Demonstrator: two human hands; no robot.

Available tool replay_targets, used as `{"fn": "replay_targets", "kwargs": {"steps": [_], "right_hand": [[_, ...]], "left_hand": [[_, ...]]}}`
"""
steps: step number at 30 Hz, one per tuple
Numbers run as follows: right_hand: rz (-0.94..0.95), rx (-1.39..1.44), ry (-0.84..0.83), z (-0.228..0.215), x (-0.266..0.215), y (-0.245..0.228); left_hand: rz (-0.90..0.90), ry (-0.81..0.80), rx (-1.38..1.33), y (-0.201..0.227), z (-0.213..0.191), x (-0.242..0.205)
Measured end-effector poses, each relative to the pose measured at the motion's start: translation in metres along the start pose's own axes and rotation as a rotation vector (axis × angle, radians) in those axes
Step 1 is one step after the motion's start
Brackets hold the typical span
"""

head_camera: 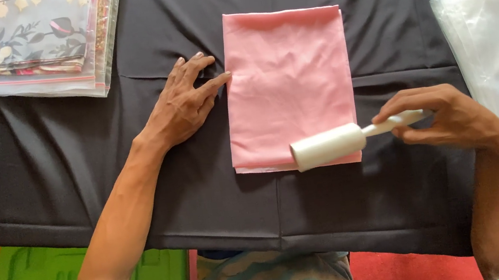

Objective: The person uses a lint roller to clean a folded pink cloth on a black table, then places the cloth into a clear plastic zip-top bag, seals it, and sets it aside with other packaged items.

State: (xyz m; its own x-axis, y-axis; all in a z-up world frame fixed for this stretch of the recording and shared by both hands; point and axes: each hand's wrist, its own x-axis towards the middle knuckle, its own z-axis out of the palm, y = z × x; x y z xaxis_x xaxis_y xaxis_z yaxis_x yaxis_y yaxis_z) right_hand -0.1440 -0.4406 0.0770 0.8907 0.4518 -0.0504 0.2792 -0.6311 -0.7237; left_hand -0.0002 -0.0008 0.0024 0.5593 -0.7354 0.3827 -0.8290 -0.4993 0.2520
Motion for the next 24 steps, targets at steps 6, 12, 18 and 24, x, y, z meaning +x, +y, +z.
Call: {"fn": "replay_targets", "kwargs": {"steps": [6,12,18,24], "right_hand": [[0.159,-0.045,0.261,0.002,-0.001,0.011],[0.200,-0.002,0.066,-0.009,-0.007,0.016],[0.192,0.045,0.046,-0.016,-0.016,0.020],[0.386,0.118,0.079,-0.016,-0.015,0.014]], "left_hand": [[0.000,-0.009,-0.008,0.000,-0.001,0.000],[0.007,-0.001,-0.003,0.001,-0.001,0.000],[0.007,-0.001,0.000,0.000,-0.001,0.000],[-0.015,-0.014,-0.012,0.002,-0.002,0.001]]}}
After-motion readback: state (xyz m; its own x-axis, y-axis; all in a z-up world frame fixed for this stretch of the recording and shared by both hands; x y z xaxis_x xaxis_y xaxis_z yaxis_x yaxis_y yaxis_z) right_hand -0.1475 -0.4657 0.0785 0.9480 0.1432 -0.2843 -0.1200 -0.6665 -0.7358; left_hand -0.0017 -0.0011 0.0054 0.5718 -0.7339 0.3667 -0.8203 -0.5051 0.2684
